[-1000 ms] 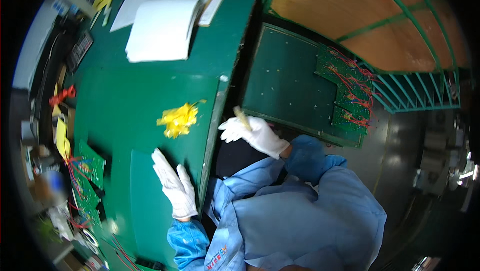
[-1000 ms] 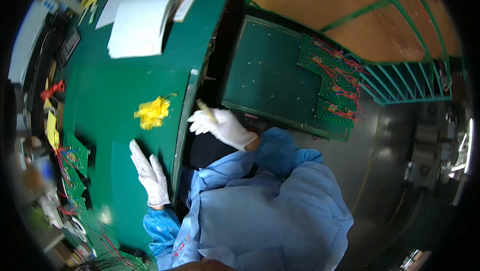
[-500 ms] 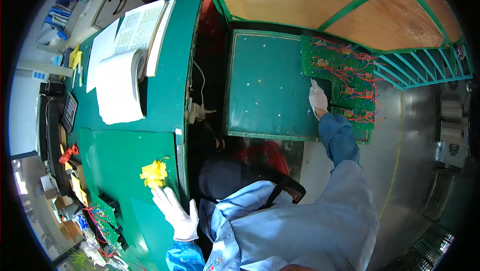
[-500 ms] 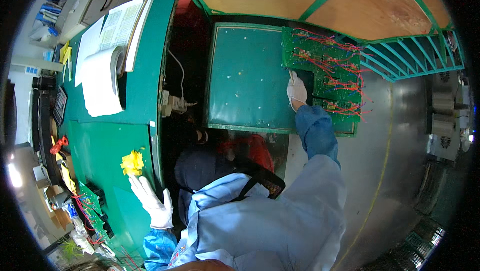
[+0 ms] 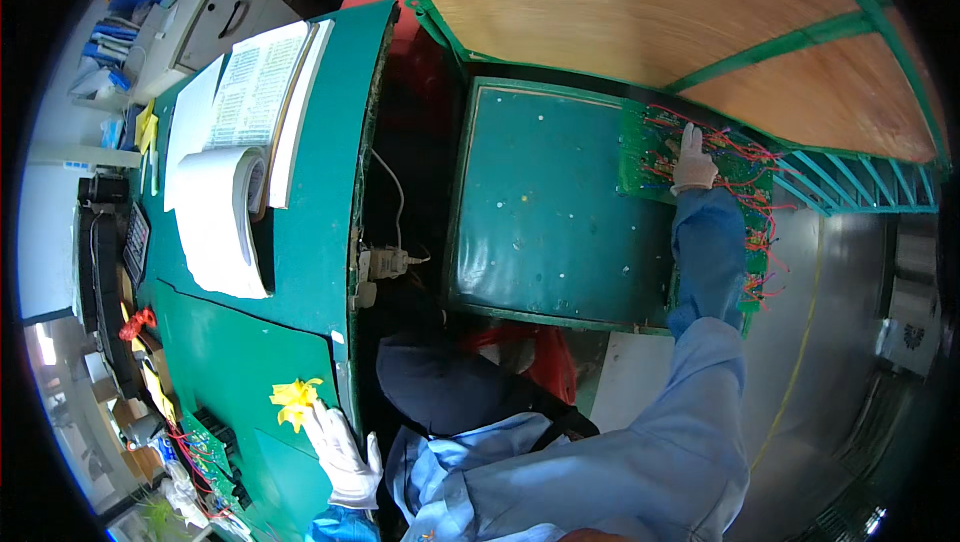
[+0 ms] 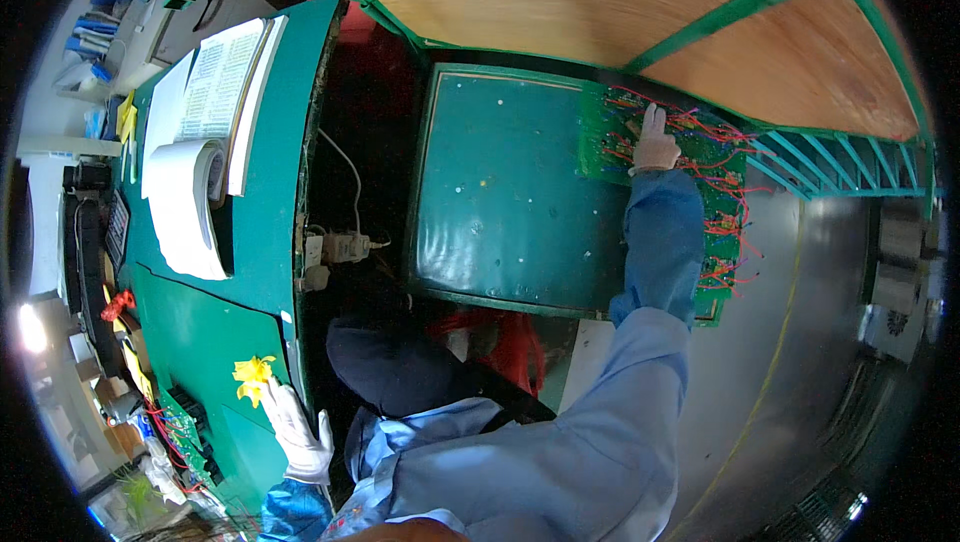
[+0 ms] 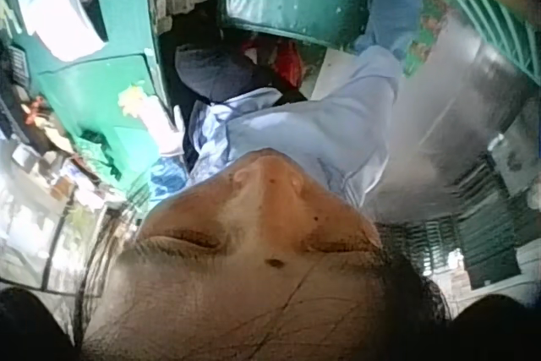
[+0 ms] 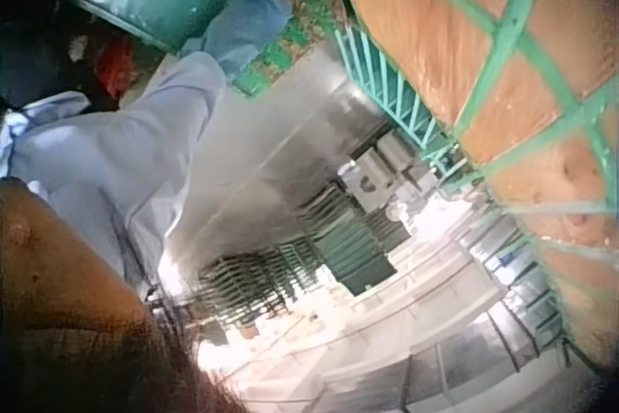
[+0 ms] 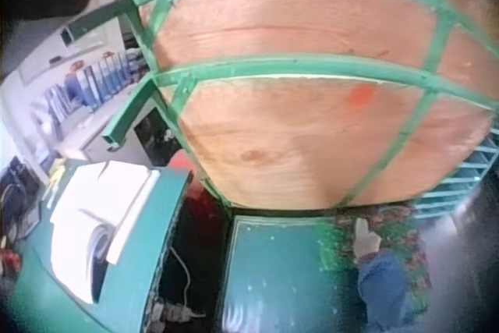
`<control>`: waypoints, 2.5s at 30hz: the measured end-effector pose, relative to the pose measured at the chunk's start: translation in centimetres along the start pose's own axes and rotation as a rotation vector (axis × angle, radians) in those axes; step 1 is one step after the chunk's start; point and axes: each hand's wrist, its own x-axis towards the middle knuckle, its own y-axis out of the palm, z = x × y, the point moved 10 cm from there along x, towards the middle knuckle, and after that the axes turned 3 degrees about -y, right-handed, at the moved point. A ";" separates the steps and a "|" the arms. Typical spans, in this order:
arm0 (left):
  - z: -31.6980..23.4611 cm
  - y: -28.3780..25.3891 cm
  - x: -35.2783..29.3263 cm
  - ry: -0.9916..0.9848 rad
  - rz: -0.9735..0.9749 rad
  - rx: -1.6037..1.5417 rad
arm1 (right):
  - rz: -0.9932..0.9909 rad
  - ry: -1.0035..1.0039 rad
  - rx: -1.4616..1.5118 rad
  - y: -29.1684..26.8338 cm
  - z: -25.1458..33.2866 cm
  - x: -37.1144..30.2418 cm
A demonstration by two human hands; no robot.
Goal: Assembling or inspecting electronic components on a printed circuit board at a factory workstation.
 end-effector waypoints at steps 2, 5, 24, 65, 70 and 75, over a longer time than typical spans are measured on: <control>0.4 0.1 -0.4 -0.012 0.013 0.003 | 0.089 -0.052 0.144 1.8 0.7 1.7; 0.5 0.5 0.2 -0.010 0.039 -0.006 | 0.317 -0.060 0.195 6.6 -2.9 4.5; 0.8 0.3 0.3 -0.007 -0.015 -0.071 | 0.455 0.038 -0.008 1.2 0.1 -3.5; 14.8 -20.9 -14.1 -0.177 -0.705 -0.457 | -0.808 -2.404 0.293 -73.3 46.6 -57.1; 16.5 -13.7 -21.8 -0.551 -0.714 -0.188 | -0.675 -2.612 0.261 -67.4 51.2 -64.2; 15.8 -9.0 -27.4 -0.730 -0.748 -0.246 | -0.112 -2.641 0.155 -63.8 56.9 -67.5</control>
